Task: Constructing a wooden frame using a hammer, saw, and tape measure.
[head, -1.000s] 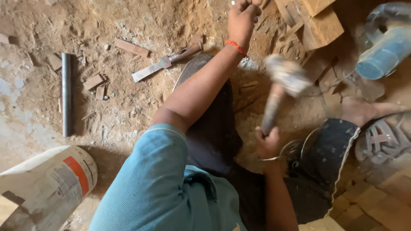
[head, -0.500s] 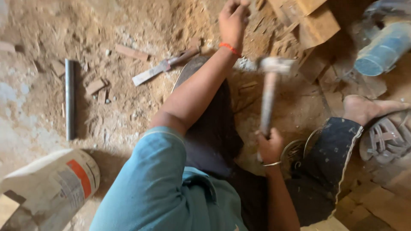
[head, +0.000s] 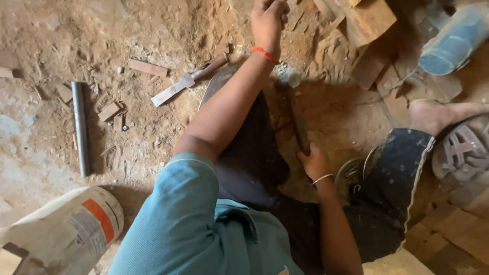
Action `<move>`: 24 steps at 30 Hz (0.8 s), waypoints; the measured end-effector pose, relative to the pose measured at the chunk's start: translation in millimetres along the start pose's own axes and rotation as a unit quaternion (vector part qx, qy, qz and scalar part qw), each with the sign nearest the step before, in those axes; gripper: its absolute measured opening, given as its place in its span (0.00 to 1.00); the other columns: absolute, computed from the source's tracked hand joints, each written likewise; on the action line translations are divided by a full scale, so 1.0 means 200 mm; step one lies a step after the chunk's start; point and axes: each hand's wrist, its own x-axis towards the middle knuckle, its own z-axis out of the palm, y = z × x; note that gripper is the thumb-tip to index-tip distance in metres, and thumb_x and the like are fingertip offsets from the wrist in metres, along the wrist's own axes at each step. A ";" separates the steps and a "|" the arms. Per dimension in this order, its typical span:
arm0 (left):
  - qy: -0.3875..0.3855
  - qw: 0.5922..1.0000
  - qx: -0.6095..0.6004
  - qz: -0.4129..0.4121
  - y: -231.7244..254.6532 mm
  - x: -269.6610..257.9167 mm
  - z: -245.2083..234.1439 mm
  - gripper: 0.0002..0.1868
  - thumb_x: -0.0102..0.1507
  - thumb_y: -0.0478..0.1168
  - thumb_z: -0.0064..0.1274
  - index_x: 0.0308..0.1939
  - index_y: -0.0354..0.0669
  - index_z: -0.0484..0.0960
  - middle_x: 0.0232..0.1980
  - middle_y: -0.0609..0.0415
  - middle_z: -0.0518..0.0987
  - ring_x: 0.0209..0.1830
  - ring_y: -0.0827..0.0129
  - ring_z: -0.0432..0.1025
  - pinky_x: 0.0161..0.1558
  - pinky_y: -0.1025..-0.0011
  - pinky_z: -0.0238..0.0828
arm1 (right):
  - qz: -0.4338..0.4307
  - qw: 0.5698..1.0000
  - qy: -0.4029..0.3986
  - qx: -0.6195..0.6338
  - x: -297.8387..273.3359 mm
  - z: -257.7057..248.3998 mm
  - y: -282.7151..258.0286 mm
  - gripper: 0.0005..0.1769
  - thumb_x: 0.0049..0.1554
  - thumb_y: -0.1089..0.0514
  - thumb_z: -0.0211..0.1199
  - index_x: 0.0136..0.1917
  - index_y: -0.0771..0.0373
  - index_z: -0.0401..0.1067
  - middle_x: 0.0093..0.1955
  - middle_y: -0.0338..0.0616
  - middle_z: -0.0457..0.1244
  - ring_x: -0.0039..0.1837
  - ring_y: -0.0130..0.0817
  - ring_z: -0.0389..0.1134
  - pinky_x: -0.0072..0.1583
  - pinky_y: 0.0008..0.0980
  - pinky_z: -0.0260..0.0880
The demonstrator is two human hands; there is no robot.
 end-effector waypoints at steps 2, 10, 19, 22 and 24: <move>-0.006 1.000 -0.013 0.009 0.04 0.01 -0.01 0.07 0.64 0.31 0.50 0.30 0.37 0.77 0.26 0.56 0.77 0.21 0.78 0.65 0.23 0.75 0.58 | -0.070 0.997 -0.017 -0.012 0.01 -0.01 -0.03 0.20 0.49 0.57 0.68 0.52 0.71 0.72 0.44 0.59 0.67 0.45 0.56 0.69 0.47 0.49 0.69; 0.011 0.996 -0.082 -0.033 0.13 0.01 0.01 0.03 0.62 0.31 0.49 0.35 0.39 0.78 0.26 0.57 0.76 0.19 0.78 0.63 0.21 0.75 0.55 | 0.045 0.989 -0.042 0.138 -0.05 0.00 -0.10 0.08 0.52 0.62 0.66 0.45 0.67 0.73 0.32 0.47 0.63 0.34 0.36 0.63 0.37 0.37 0.63; 0.050 0.995 -0.083 -0.011 0.09 0.05 0.01 0.05 0.63 0.29 0.49 0.32 0.38 0.77 0.25 0.55 0.75 0.18 0.76 0.64 0.21 0.73 0.58 | -0.122 0.939 0.098 0.305 -0.03 -0.17 -0.44 0.08 0.58 0.64 0.66 0.48 0.65 0.67 0.38 0.39 0.64 0.38 0.24 0.66 0.41 0.27 0.68; 0.030 0.995 -0.088 -0.043 0.13 0.03 0.02 0.05 0.62 0.29 0.48 0.34 0.40 0.78 0.27 0.56 0.76 0.20 0.78 0.64 0.23 0.75 0.57 | -0.101 0.947 0.102 0.286 0.10 -0.01 -0.18 0.07 0.59 0.63 0.65 0.44 0.65 0.67 0.35 0.41 0.63 0.35 0.26 0.65 0.39 0.29 0.68; 0.025 0.995 -0.081 -0.049 0.14 0.04 0.03 0.05 0.62 0.29 0.48 0.33 0.40 0.78 0.27 0.56 0.76 0.20 0.78 0.64 0.23 0.75 0.57 | -0.039 0.973 0.076 0.217 0.13 0.02 -0.23 0.08 0.59 0.60 0.65 0.42 0.64 0.67 0.33 0.43 0.63 0.33 0.29 0.65 0.37 0.32 0.67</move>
